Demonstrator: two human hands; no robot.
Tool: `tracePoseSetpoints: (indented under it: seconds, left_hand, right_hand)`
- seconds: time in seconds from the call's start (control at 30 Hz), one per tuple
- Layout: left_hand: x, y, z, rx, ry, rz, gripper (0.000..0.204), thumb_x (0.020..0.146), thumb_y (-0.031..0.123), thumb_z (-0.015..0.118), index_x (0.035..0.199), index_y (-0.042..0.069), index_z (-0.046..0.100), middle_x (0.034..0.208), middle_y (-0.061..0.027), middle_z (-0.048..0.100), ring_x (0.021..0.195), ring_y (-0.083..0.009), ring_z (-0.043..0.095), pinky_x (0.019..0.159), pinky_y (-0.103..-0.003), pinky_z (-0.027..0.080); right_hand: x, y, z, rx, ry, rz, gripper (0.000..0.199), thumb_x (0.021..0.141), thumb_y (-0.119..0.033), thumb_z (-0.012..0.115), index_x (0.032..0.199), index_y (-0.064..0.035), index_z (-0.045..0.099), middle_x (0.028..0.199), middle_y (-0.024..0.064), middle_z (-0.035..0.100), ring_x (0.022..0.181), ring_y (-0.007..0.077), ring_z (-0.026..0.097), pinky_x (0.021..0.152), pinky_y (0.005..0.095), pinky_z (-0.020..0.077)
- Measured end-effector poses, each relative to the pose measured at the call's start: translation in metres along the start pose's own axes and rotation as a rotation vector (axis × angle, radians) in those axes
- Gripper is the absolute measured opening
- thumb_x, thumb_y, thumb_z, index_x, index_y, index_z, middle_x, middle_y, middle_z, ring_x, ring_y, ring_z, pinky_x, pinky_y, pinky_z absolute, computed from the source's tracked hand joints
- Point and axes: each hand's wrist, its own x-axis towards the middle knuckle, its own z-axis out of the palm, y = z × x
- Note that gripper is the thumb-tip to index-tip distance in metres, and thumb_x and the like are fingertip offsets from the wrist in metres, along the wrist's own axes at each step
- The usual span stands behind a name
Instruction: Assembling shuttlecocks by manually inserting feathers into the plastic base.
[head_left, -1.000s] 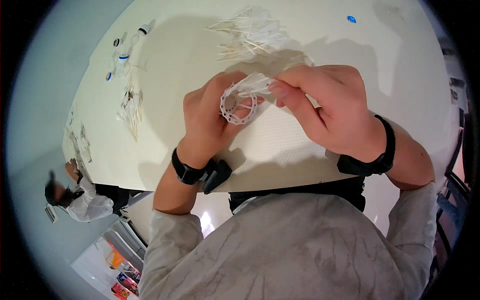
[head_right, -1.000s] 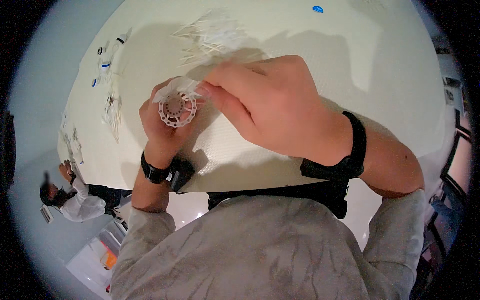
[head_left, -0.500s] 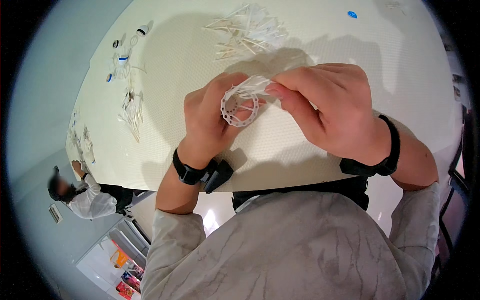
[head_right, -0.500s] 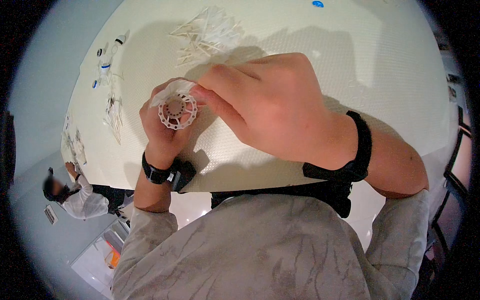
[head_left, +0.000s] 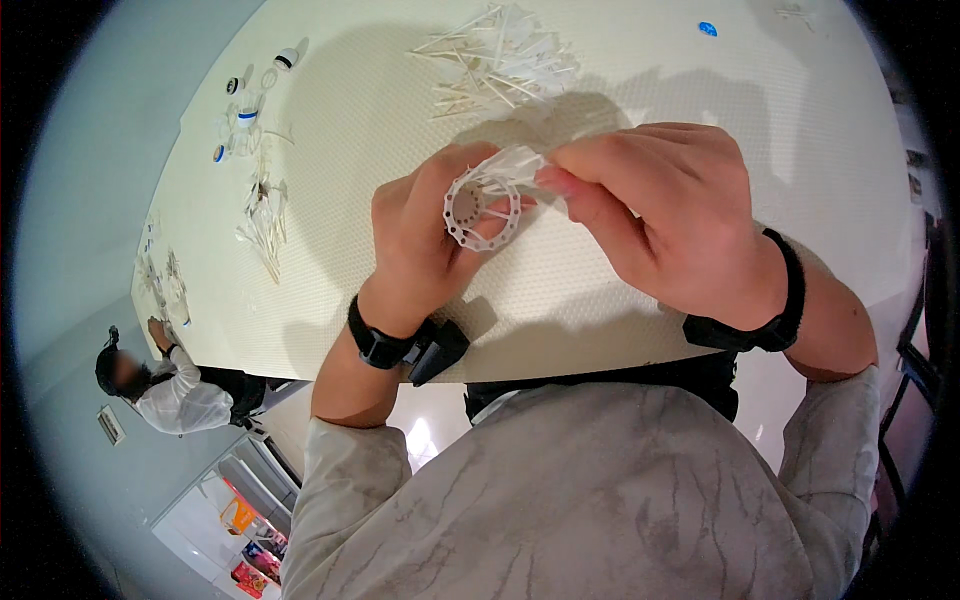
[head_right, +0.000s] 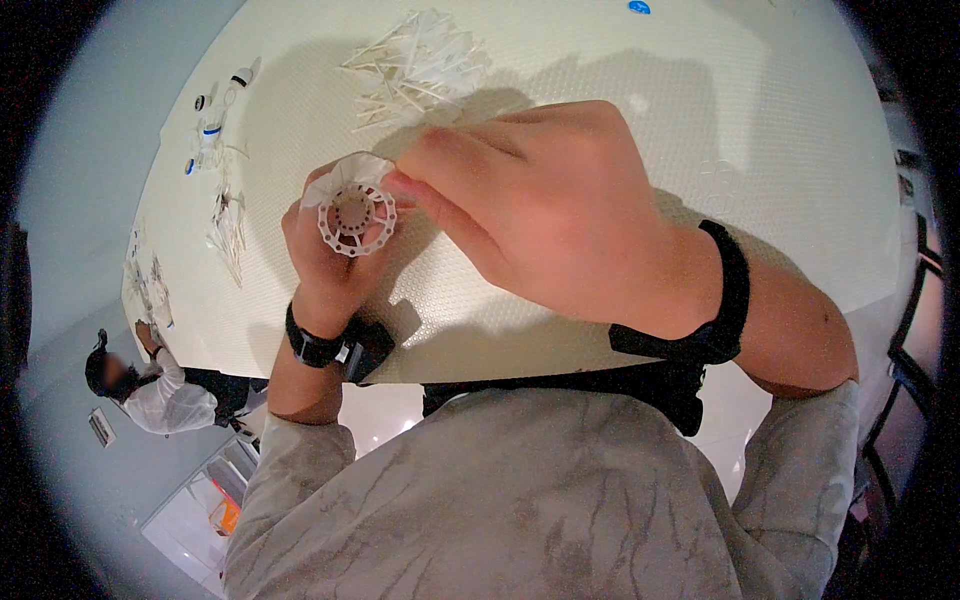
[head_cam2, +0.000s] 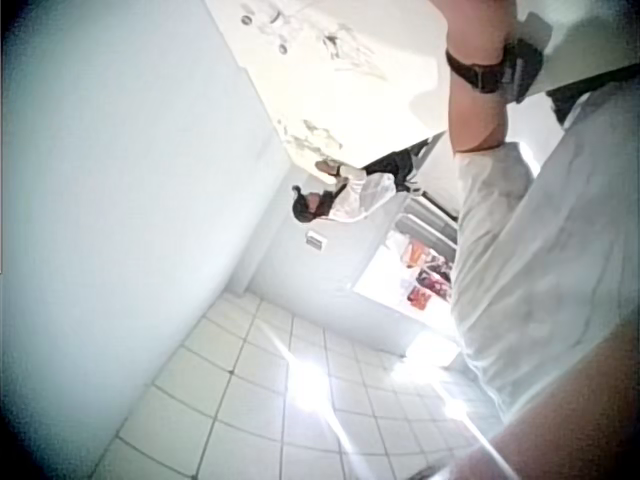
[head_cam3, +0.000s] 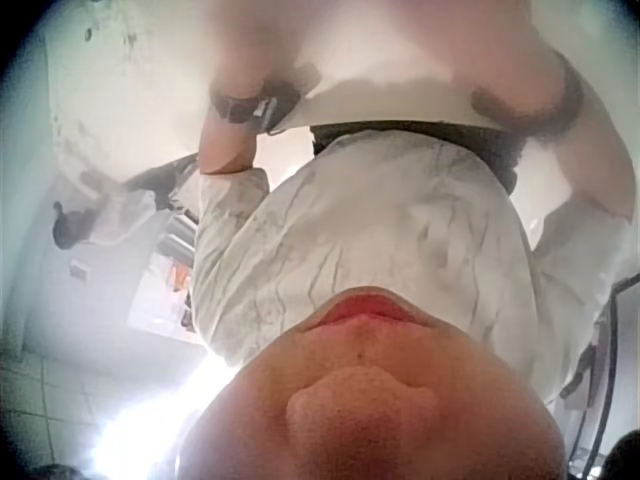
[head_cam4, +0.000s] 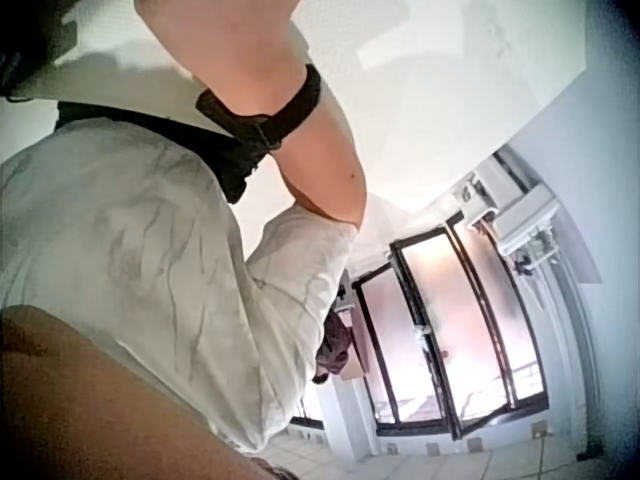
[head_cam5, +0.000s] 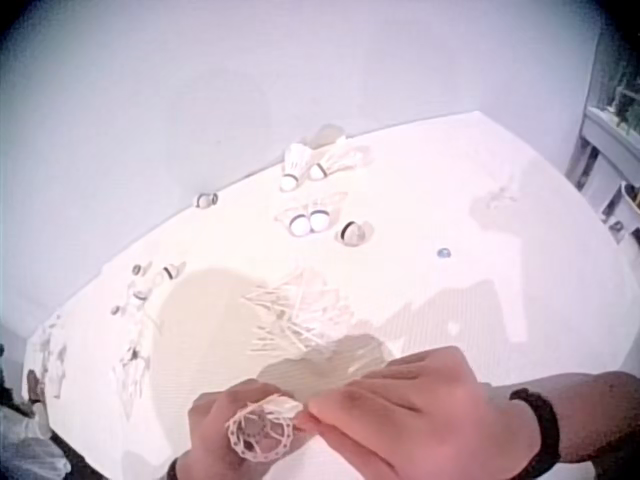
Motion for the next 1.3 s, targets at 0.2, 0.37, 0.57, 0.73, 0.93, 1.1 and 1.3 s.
tracePoseSetpoints:
  seconds: [0.2, 0.37, 0.57, 0.73, 0.93, 1.1, 1.3]
  left_hand:
    - [0.001, 0.0, 0.001, -0.035, 0.023, 0.046, 0.035, 0.087, 0.023, 0.073, 0.112, 0.002, 0.06, 0.082, -0.0148, 0.068, 0.067, -0.027, 0.069, 0.059, -0.032, 0.052]
    - [-0.003, 0.0, 0.006, -0.061, -0.012, -0.032, 0.037, 0.087, 0.024, 0.073, 0.113, 0.001, 0.059, 0.08, -0.013, 0.069, 0.069, -0.026, 0.071, 0.06, -0.031, 0.053]
    - [-0.003, 0.003, 0.002, -0.032, -0.054, -0.059, 0.039, 0.086, 0.024, 0.074, 0.113, 0.0, 0.058, 0.081, -0.0121, 0.07, 0.07, -0.0247, 0.071, 0.061, -0.03, 0.053]
    - [-0.006, 0.004, 0.002, -0.074, -0.073, -0.102, 0.039, 0.087, 0.024, 0.074, 0.113, -0.001, 0.058, 0.082, -0.0122, 0.071, 0.07, -0.0247, 0.071, 0.061, -0.03, 0.053]
    - [-0.007, 0.008, 0.004, -0.091, -0.035, -0.091, 0.039, 0.086, 0.023, 0.074, 0.113, 0.0, 0.058, 0.082, -0.0121, 0.071, 0.069, -0.0248, 0.071, 0.06, -0.03, 0.053]
    - [-0.004, 0.007, 0.001, -0.039, -0.054, -0.017, 0.037, 0.086, 0.024, 0.073, 0.112, 0.002, 0.058, 0.081, -0.0124, 0.07, 0.067, -0.0261, 0.07, 0.06, -0.031, 0.053]
    - [-0.003, 0.008, 0.003, -0.047, -0.019, 0.043, 0.037, 0.088, 0.025, 0.072, 0.113, 0.003, 0.057, 0.078, -0.0118, 0.069, 0.068, -0.026, 0.07, 0.06, -0.032, 0.053]
  right_hand:
    - [-0.001, -0.002, 0.001, 0.101, 0.004, 0.028, 0.009, 0.083, -0.002, 0.071, 0.09, -0.002, 0.066, 0.063, 0.0052, 0.063, 0.051, 0.0203, 0.061, 0.047, 0.029, 0.0443]
    - [-0.004, -0.003, 0.002, 0.126, 0.006, 0.084, 0.008, 0.084, -0.001, 0.07, 0.091, -0.0026, 0.066, 0.064, 0.0057, 0.064, 0.051, 0.0193, 0.062, 0.047, 0.0279, 0.0444]
    - [-0.003, -0.004, 0.003, 0.156, 0.003, 0.08, 0.009, 0.085, 0.0, 0.068, 0.093, -0.002, 0.066, 0.065, 0.0055, 0.065, 0.052, 0.0183, 0.063, 0.048, 0.0269, 0.0448]
    - [-0.004, -0.004, 0.004, 0.176, 0.014, 0.088, 0.009, 0.085, 0.001, 0.068, 0.093, -0.0018, 0.066, 0.065, 0.005, 0.065, 0.053, 0.0177, 0.064, 0.048, 0.0264, 0.0453]
    - [-0.006, -0.005, 0.001, 0.184, -0.001, 0.116, 0.009, 0.085, 0.002, 0.068, 0.092, -0.0019, 0.066, 0.064, 0.0047, 0.065, 0.053, 0.0175, 0.063, 0.048, 0.0265, 0.0451]
    - [-0.005, -0.007, -0.001, 0.151, 0.0, 0.075, 0.008, 0.084, 0.001, 0.069, 0.091, -0.0021, 0.066, 0.063, 0.0042, 0.064, 0.051, 0.0175, 0.062, 0.047, 0.0271, 0.0442]
    - [-0.005, -0.01, -0.004, 0.109, 0.016, 0.026, 0.008, 0.084, 0.0, 0.07, 0.089, -0.0028, 0.065, 0.063, 0.0044, 0.064, 0.051, 0.0178, 0.061, 0.047, 0.0268, 0.0439]
